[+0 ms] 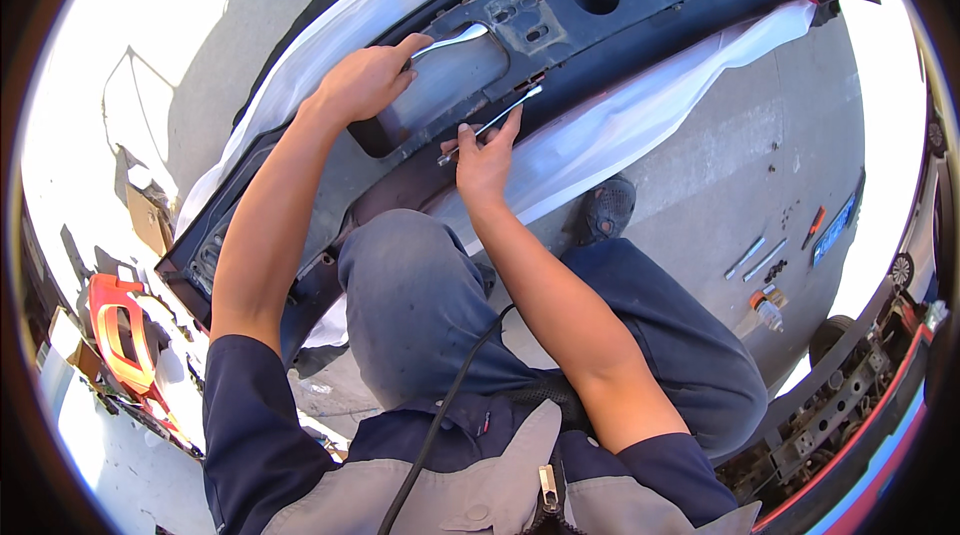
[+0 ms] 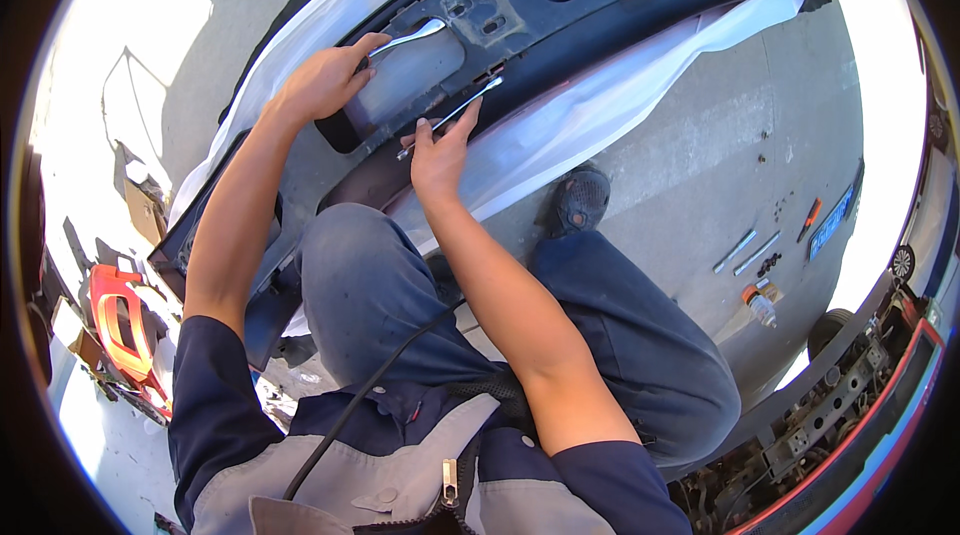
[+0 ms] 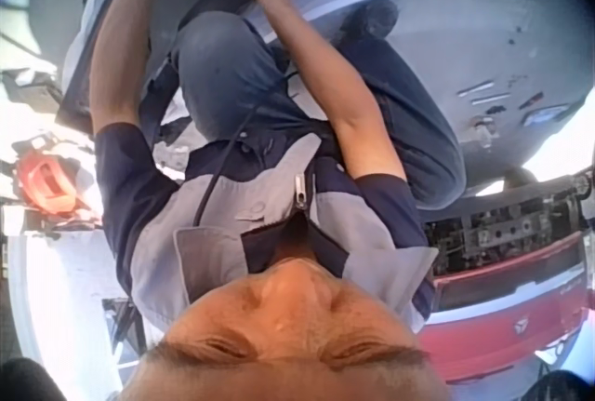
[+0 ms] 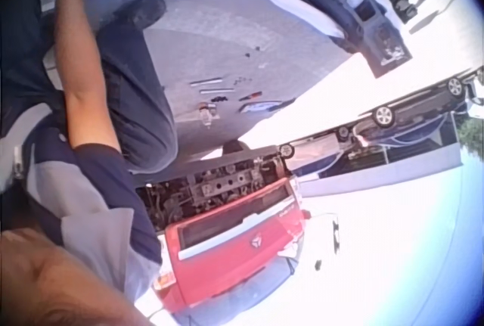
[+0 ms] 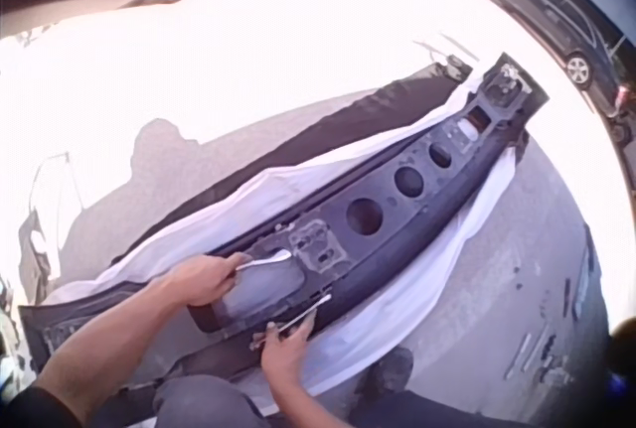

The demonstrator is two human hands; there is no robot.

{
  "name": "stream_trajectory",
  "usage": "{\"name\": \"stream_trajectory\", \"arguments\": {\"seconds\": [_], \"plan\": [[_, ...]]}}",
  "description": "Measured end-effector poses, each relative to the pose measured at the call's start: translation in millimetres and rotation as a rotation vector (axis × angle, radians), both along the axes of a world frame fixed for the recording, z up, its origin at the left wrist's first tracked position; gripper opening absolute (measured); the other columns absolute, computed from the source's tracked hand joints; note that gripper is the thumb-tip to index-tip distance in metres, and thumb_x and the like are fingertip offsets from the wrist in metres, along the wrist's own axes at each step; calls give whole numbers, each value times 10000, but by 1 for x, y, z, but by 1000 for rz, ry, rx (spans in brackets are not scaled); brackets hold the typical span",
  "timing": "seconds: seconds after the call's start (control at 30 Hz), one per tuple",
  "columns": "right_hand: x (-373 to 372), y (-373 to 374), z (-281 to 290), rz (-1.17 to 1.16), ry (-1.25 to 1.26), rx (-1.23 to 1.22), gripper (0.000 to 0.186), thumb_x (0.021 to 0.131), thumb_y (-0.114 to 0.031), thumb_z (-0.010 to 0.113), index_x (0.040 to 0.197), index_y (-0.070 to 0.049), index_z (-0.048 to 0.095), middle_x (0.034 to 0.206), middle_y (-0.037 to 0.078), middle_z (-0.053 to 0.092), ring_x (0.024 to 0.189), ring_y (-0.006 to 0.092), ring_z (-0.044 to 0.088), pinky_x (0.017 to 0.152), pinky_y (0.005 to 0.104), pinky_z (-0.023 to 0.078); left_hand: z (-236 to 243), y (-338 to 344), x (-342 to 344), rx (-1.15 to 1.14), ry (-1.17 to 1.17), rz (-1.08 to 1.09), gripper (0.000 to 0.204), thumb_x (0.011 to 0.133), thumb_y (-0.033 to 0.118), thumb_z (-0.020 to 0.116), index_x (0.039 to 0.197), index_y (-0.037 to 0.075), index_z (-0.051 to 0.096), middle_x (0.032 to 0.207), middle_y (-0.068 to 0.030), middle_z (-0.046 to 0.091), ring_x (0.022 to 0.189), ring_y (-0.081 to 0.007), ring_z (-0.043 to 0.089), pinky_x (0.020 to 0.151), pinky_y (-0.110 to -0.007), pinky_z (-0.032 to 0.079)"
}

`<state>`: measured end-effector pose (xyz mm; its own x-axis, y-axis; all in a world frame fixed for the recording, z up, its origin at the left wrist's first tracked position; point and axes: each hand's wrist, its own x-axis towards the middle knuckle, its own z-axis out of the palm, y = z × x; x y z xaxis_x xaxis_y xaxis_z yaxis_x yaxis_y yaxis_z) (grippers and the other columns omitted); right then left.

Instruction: The person uses a wrench and a screwdriver to detach and attach components on a detached car bumper. They align a trim piece and press it into position by hand before securing it.

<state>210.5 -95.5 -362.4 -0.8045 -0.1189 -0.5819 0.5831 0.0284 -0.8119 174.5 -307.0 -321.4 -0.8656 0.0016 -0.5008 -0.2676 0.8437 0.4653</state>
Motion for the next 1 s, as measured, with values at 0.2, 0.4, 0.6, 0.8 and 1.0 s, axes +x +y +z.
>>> {"name": "stream_trajectory", "arguments": {"seconds": [0.2, 0.4, 0.6, 0.8, 1.0], "plan": [[-19, 6, 19, -19, -141, -101, 843, 1013, 12, 546, 1643, -100, -2, 880, 116, 638, 633, 184, 670, 585, 325, 553, 1, -1, -1, 9, 2, -2, 527, 988, 157, 584, 1497, 158, 447, 1008, -196, 721, 955, -418, 682, 830, -484, 519], [-38, 24, 52, -57, -130, -235, 427, 1045, -77, 518, 1460, -45, 420, 906, 85, 589, 678, 190, 670, 620, 326, 575, 6, 2, -2, -4, -34, 10, 523, 991, 169, 583, 1496, 160, 448, 1021, -188, 723, 974, -410, 682, 845, -485, 520], [-53, 65, 42, 582, 621, 351, 212, 1069, -228, 517, 1087, -49, 629, 858, 47, 626, 744, 159, 679, 659, 285, 554, 6, 2, -3, 2, -41, -2, 525, 997, 168, 574, 1504, 167, 436, 1031, -175, 723, 992, -397, 678, 863, -480, 520], [-163, 81, 29, 78, 84, 109, 322, 1085, -329, 545, 934, -46, 574, 643, 45, 611, 609, 136, 635, 619, 261, 522, 3, 1, -3, 11, -34, 0, 513, 1007, 174, 571, 1502, 167, 437, 1020, -171, 722, 964, -395, 679, 854, -480, 520], [-48, 46, 34, 807, 802, 548, 193, 871, -233, 778, 933, -107, 647, 790, 74, 604, 812, 310, 591, 717, 432, 498, 6, 2, -2, -20, -47, -2, 502, 1017, 190, 574, 1501, 169, 441, 1008, -172, 725, 957, -397, 682, 851, -493, 520]]}}
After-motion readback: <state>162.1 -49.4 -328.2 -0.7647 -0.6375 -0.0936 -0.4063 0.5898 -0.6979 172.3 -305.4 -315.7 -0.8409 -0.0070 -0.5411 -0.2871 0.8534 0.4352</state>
